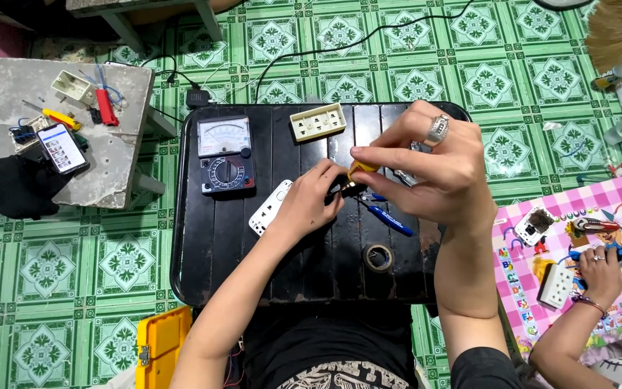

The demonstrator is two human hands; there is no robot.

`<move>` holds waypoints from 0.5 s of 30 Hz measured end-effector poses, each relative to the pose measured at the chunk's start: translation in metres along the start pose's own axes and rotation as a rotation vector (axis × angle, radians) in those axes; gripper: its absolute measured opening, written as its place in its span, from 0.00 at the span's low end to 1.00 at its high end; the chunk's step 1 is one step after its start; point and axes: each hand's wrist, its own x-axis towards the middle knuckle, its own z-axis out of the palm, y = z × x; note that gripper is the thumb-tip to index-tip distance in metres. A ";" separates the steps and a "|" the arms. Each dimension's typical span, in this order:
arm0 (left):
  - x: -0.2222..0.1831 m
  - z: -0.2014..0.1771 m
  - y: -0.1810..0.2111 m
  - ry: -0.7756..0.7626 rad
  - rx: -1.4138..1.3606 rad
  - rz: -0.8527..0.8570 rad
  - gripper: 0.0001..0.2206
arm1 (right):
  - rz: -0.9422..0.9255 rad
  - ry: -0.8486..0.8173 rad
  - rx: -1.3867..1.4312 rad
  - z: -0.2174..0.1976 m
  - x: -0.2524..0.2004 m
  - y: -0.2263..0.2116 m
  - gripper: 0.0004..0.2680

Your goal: Repairing or inspecting an electrical outlet using a screwdriver and a multimeter.

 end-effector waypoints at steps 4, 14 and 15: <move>0.000 0.000 -0.001 0.006 0.008 0.005 0.20 | -0.016 -0.020 0.021 -0.001 0.002 0.000 0.07; -0.001 0.000 -0.002 0.029 -0.007 -0.002 0.19 | 0.017 -0.088 -0.034 0.000 -0.005 0.002 0.09; -0.001 0.001 -0.001 0.043 0.007 -0.001 0.18 | 0.037 -0.079 -0.088 0.000 -0.006 0.001 0.08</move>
